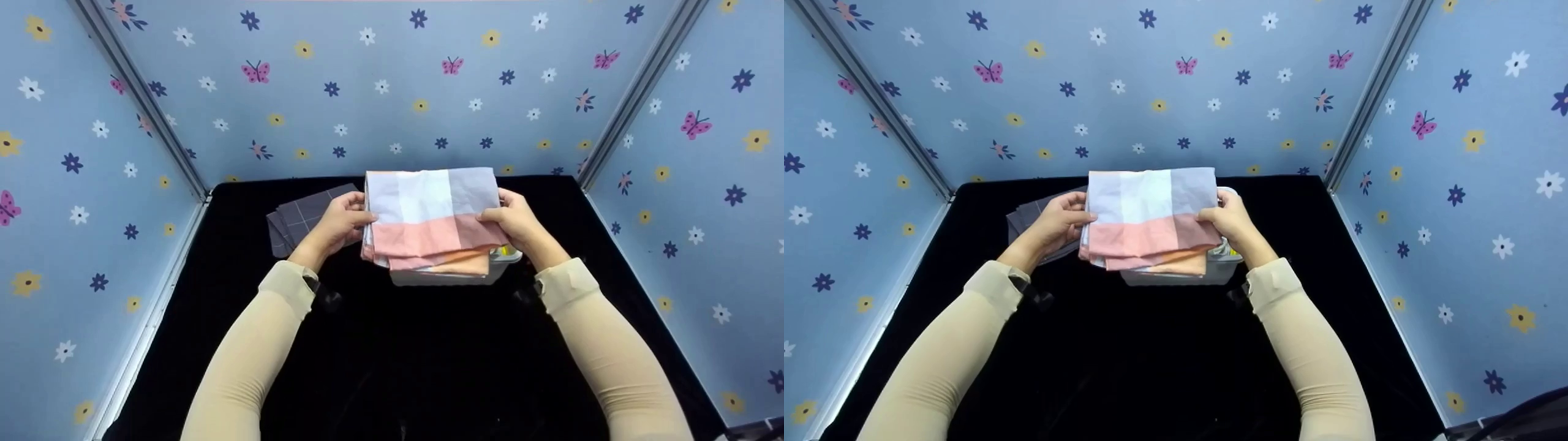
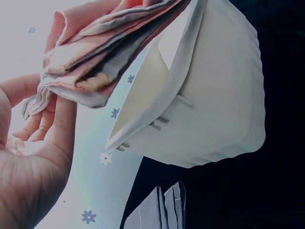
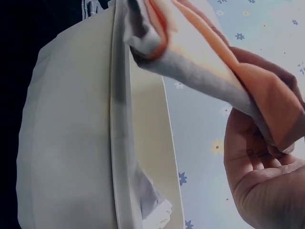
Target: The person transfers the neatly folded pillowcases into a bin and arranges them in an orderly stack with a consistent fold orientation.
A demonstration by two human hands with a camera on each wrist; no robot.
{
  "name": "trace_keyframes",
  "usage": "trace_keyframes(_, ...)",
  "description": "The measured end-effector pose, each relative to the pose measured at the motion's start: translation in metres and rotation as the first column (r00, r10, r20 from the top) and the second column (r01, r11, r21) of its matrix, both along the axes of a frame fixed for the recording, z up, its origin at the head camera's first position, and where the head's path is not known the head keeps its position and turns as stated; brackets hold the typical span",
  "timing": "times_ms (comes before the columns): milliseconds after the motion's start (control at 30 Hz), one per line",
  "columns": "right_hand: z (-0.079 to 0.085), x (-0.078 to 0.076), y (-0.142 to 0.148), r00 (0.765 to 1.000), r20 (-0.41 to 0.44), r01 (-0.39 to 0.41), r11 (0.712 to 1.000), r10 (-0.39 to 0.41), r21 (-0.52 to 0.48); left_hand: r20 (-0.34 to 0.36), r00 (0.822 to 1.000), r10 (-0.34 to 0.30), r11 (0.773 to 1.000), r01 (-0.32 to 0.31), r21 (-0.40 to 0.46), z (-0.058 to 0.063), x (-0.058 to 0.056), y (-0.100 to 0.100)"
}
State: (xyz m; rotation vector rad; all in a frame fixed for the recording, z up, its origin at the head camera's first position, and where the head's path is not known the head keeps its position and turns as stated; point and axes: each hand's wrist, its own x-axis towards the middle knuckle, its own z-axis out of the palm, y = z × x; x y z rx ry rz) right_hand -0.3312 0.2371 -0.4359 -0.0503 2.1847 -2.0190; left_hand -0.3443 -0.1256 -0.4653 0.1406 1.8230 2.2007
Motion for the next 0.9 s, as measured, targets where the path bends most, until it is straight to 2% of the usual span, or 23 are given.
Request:
trace_keyframes(233, 0.004, -0.005, 0.006, 0.998, -0.016, 0.066, 0.998, -0.066, -0.014, 0.0, 1.0, 0.024, 0.999, -0.024, -0.043, 0.006, -0.004, 0.008)
trace_keyframes(533, 0.008, -0.014, 0.012, 0.992, -0.037, 0.124, 0.991, -0.122, 0.041, 0.007, 0.999, 0.047, 0.998, -0.047, -0.036, 0.005, -0.012, 0.02)
trace_keyframes(900, 0.012, -0.029, 0.019, 0.981, -0.078, 0.182, 0.983, -0.179, 0.031, -0.003, 0.996, 0.085, 0.992, -0.084, -0.093, 0.011, -0.019, 0.032)
